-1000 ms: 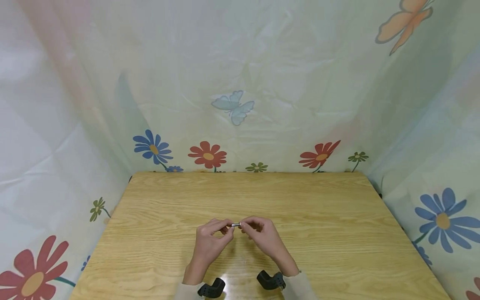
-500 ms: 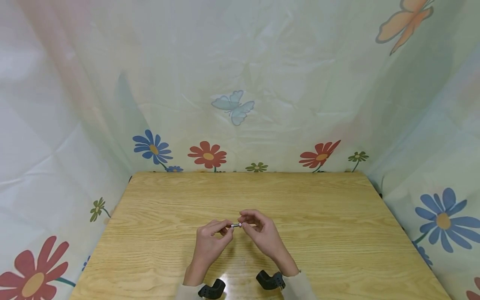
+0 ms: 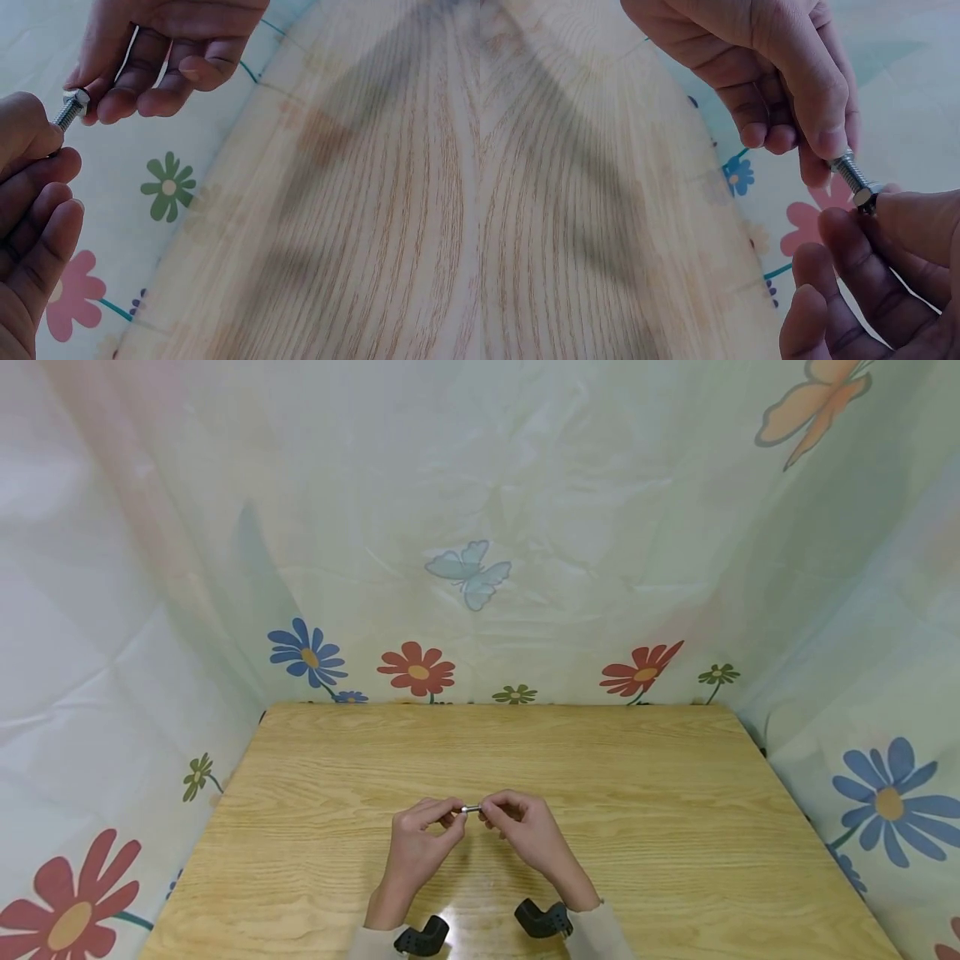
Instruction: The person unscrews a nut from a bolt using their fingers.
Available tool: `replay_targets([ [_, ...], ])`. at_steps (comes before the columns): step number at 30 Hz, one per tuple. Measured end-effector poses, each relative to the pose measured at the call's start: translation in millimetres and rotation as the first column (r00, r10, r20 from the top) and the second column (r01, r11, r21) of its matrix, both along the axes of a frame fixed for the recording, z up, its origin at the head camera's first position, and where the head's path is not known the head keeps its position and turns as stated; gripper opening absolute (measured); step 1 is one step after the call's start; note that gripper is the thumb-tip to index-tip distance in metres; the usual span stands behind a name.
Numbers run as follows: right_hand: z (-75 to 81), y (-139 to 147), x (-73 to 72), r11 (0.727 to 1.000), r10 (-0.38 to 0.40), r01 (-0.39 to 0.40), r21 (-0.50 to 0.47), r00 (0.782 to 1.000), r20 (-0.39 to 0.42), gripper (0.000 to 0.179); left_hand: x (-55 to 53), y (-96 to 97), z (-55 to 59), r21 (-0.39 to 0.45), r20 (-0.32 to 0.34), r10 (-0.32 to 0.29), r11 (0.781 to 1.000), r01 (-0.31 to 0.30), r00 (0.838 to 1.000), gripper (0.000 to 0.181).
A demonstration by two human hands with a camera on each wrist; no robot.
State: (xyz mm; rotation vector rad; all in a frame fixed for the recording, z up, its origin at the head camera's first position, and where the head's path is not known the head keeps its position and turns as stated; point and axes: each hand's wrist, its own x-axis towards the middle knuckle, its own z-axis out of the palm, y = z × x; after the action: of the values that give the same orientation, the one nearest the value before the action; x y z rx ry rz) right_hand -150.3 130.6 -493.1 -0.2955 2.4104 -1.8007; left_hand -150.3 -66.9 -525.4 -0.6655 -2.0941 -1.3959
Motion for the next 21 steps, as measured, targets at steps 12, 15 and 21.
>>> replay_targets([
  [12, -1.0, 0.6, -2.2, 0.999, 0.024, -0.028, -0.045, 0.995, -0.098, 0.020, -1.5, -2.3, 1.2, -0.034, -0.011, 0.012, 0.999, -0.012, 1.000, 0.016],
  [15, -0.3, 1.6, -2.0, 0.995, 0.017, -0.029, -0.094, 0.991, -0.130, 0.021, -1.4, -2.9, 1.4, -0.038, -0.004, 0.012, 0.999, -0.012, 1.000, 0.016],
  [21, 0.4, 2.7, -1.4, 0.996, -0.032, 0.023, -0.086, 0.994, -0.107, 0.021, -0.7, -2.6, 1.4, -0.022, -0.011, 0.010, 1.000, -0.010, 1.000, 0.017],
])
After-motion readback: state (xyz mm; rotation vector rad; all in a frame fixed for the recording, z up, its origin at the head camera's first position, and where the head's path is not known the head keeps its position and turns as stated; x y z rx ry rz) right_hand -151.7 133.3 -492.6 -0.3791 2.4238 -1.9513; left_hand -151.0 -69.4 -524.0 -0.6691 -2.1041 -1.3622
